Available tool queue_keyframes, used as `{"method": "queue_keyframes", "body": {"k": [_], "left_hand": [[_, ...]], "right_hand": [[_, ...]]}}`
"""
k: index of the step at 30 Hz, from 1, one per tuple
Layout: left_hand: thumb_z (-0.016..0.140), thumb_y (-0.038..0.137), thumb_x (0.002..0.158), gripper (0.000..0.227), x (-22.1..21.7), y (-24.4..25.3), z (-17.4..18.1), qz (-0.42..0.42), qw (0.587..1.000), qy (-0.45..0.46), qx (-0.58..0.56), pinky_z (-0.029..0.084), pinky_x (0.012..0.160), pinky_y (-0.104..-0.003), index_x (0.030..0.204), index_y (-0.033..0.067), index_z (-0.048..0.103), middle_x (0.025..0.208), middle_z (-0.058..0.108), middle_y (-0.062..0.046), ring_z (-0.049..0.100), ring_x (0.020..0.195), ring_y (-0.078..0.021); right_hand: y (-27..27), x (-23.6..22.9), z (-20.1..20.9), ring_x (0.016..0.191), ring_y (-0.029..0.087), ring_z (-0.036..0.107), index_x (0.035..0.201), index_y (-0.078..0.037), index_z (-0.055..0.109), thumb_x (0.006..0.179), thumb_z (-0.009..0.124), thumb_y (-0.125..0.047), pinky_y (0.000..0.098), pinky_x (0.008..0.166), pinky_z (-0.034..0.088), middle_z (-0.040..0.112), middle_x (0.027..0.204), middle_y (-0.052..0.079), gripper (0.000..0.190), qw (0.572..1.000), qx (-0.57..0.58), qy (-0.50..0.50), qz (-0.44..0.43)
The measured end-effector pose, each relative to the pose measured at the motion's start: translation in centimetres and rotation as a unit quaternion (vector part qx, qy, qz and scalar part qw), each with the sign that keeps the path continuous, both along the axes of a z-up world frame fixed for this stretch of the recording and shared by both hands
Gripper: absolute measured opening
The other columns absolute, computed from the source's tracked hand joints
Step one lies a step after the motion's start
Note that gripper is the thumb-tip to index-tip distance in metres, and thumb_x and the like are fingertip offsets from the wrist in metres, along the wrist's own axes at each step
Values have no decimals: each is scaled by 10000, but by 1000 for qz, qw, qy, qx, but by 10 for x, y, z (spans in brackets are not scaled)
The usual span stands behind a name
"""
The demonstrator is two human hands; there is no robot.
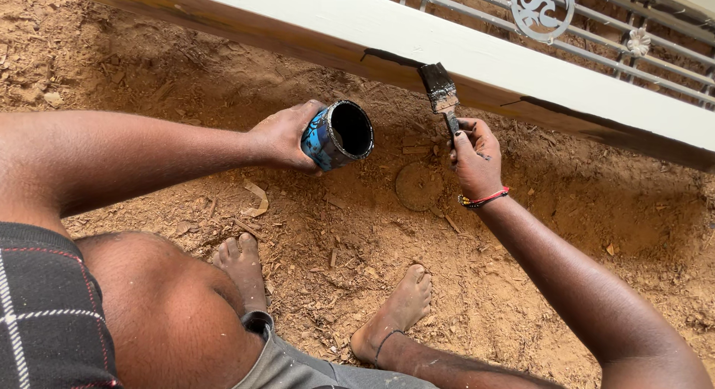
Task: The person paints the metal grill of a door frame with black paint using a brush while holding the paint container in the other hand.
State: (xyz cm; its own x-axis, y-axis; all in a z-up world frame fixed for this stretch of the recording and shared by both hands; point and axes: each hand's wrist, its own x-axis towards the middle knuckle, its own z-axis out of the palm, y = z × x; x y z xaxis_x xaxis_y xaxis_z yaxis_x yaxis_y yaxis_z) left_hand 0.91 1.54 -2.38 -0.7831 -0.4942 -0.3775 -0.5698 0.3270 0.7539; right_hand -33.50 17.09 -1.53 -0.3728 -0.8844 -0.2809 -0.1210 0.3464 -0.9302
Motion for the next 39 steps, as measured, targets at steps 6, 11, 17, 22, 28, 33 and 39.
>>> {"method": "queue_keyframes", "body": {"k": [6, 11, 17, 22, 28, 33, 39], "left_hand": [[933, 382, 582, 1004, -6, 4, -1, -13, 1000, 24, -8, 496, 1064, -474, 1404, 113, 423, 1265, 581, -154, 596, 1209, -334], [935, 384, 576, 989, -10, 8, 2, -21, 998, 52, -18, 489, 1074, -470, 1393, 117, 446, 1267, 588, -148, 589, 1227, -329], [915, 373, 601, 1011, -15, 9, 7, -24, 999, 29, 3, 474, 1103, -460, 1438, 131, 403, 1298, 562, -137, 578, 1242, -313], [909, 363, 605, 1026, -15, 9, 7, -26, 999, 16, 17, 463, 1120, -466, 1456, 137, 383, 1312, 555, -132, 574, 1248, -303], [918, 398, 606, 1034, -14, 6, 2, -21, 1000, -6, 16, 461, 1124, -475, 1451, 138, 382, 1310, 558, -134, 573, 1253, -305], [923, 395, 604, 1048, -13, 6, 1, -32, 999, 9, -9, 449, 1121, -486, 1456, 134, 372, 1325, 546, -144, 557, 1267, -315], [928, 357, 626, 1016, -6, 7, 8, -25, 1000, -6, 4, 445, 1135, -477, 1447, 131, 373, 1330, 541, -140, 557, 1268, -307]], "right_hand": [[5, -9, 1, 684, 14, 529, 1206, -54, 585, 1053, 505, -60, 173, 563, 443, 604, 917, -11, 173, 1000, 5, 21, -8], [8, -13, 0, 664, 15, 518, 1191, -56, 585, 1050, 507, -60, 168, 537, 425, 597, 904, -11, 161, 999, 4, 19, -26], [28, -8, -4, 625, 47, 504, 1209, -59, 515, 1059, 469, -66, 201, 473, 432, 578, 902, 11, 156, 996, 24, 37, -80], [55, -14, -11, 622, 58, 477, 1243, -107, 392, 1058, 412, -77, 205, 445, 395, 517, 922, 28, 188, 961, 31, -128, -243], [60, -46, -17, 609, 73, 453, 1176, -127, 365, 1067, 387, -85, 215, 434, 366, 499, 923, 33, 119, 927, 18, -119, -356], [52, -59, -17, 593, 84, 452, 1156, -156, 370, 1053, 387, -88, 217, 427, 350, 494, 908, 39, 124, 918, -13, -172, -357], [38, -50, -17, 607, 98, 466, 1159, -149, 354, 1034, 386, -53, 227, 439, 350, 497, 922, 50, 161, 932, -24, -183, -311]]}}
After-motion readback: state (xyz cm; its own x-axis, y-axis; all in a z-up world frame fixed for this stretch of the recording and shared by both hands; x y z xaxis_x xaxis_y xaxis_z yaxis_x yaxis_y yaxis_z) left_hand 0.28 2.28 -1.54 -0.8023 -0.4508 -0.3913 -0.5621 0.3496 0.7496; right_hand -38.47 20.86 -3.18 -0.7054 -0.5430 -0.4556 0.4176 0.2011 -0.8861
